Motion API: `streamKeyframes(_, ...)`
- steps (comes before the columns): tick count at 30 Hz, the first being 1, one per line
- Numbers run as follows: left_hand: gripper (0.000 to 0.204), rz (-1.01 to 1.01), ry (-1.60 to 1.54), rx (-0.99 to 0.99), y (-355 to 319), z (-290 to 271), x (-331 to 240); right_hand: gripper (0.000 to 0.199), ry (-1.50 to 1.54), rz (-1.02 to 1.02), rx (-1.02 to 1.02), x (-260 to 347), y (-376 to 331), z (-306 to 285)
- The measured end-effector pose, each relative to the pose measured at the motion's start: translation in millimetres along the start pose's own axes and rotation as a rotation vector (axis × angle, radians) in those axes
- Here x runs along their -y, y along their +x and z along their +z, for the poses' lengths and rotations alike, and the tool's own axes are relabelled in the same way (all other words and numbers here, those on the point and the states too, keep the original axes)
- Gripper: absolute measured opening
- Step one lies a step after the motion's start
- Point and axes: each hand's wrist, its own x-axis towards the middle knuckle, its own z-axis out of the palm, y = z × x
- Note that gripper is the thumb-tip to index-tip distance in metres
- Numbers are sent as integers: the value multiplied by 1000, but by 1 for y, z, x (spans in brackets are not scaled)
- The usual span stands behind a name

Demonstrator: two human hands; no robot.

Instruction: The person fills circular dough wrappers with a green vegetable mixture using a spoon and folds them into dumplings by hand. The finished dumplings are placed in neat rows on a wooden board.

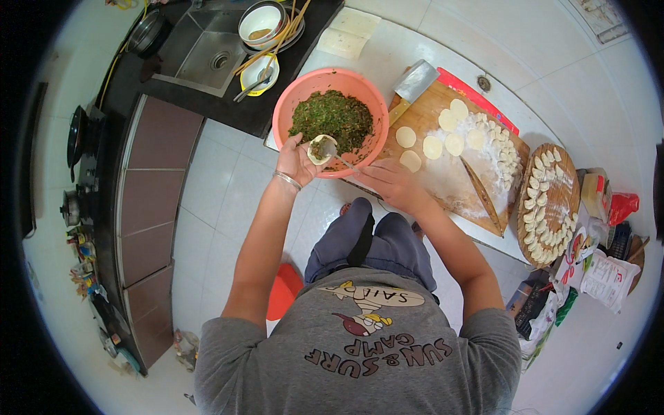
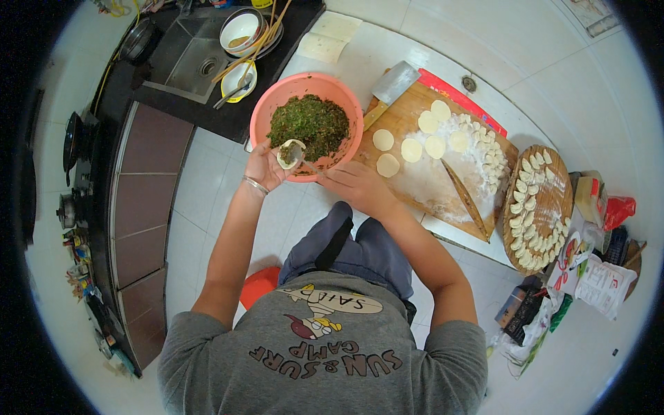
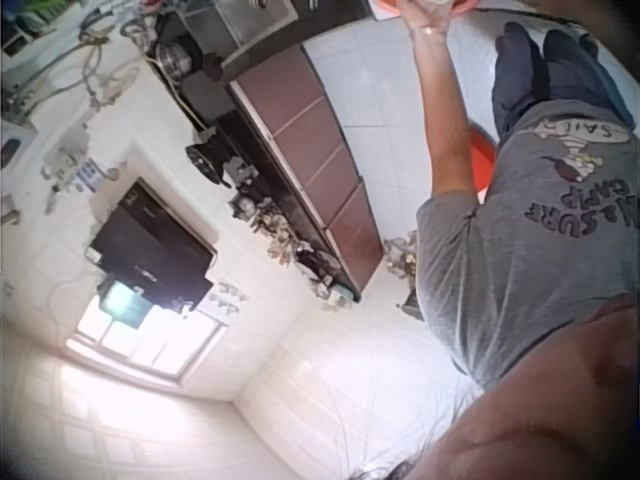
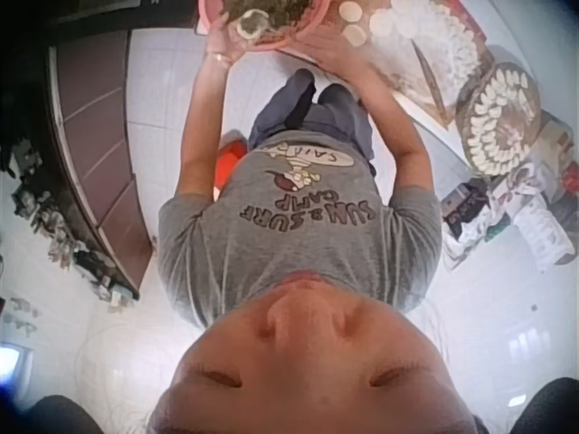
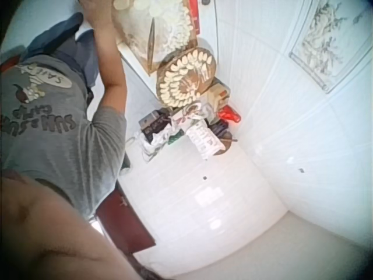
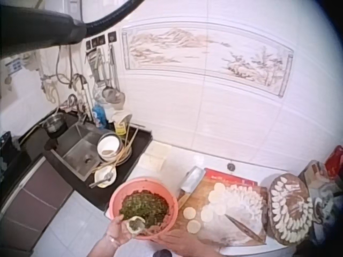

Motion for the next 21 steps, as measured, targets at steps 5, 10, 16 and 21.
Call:
streamKeyframes(5,53,-70,-5,-35,5,4,-3,39,-88,-40,71,0,-8,-4)
streamKeyframes(10,50,-32,23,-42,18,-6,1,27,534,513,-161,-4,-14,-1)
streamKeyframes(16,49,-46,-16,75,18,-14,-2,24,962,930,-446,-4,-8,-7)
streamKeyframes(21,49,15,-52,78,14,-8,3,25,974,1040,-540,3,-9,3)
